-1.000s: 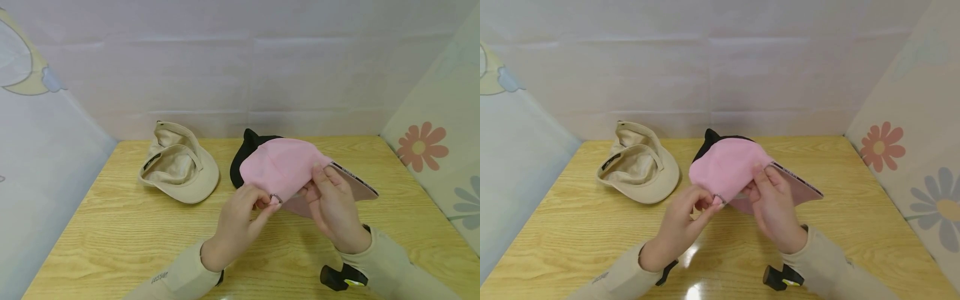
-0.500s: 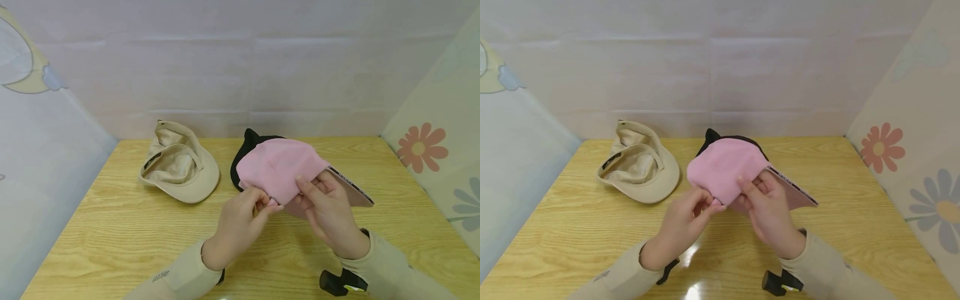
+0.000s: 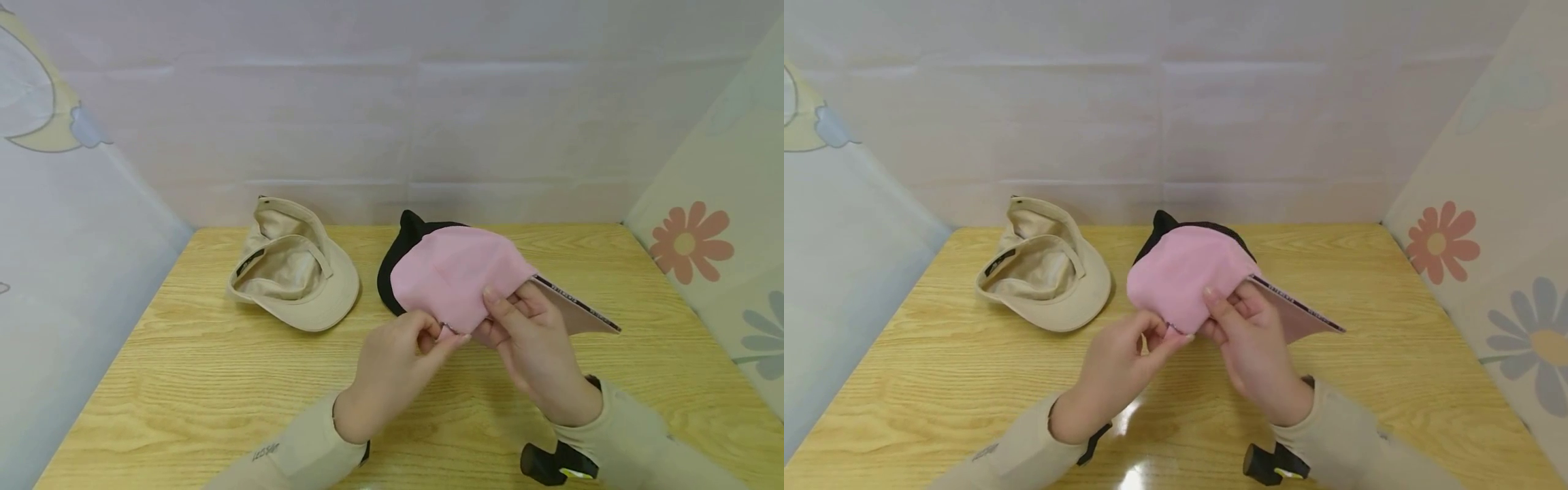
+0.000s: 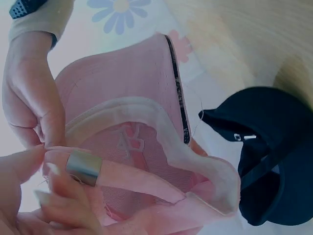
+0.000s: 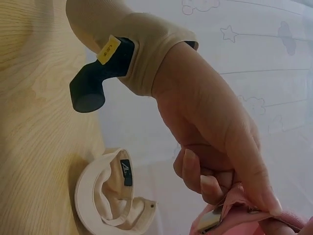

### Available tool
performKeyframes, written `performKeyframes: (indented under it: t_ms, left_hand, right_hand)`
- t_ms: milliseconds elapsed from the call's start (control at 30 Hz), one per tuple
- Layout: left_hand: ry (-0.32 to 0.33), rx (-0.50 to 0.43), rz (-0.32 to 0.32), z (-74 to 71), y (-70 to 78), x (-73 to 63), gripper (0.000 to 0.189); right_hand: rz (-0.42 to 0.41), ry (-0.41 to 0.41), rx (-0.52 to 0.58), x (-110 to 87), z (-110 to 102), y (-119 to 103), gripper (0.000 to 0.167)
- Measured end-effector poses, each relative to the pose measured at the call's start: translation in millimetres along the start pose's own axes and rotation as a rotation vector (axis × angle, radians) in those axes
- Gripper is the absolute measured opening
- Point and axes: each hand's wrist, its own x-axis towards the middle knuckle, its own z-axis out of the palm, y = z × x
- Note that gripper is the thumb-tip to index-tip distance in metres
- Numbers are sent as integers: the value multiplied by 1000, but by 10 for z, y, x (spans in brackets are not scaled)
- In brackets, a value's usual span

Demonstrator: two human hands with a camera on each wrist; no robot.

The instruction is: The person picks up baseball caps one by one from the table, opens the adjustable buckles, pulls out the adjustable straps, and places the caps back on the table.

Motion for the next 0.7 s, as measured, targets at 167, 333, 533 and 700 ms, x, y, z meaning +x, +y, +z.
performKeyframes:
  t_ms: [167, 333, 533, 700]
  left_hand:
    - [12, 3, -8, -4, 11, 5, 23]
    - [12, -106, 3, -31, 7, 0, 18]
    - [-19, -218, 5, -45, -11, -20, 16]
    - [-29, -219, 10, -43, -25, -45, 18]
  right_hand:
    - [-17, -26, 14, -5, 24, 4, 24]
    - [-52, -60, 38, 12, 28, -3, 24]
    - [-43, -30, 35, 21, 20, -24, 22]
    - [-38, -18, 29, 20, 11, -36, 22]
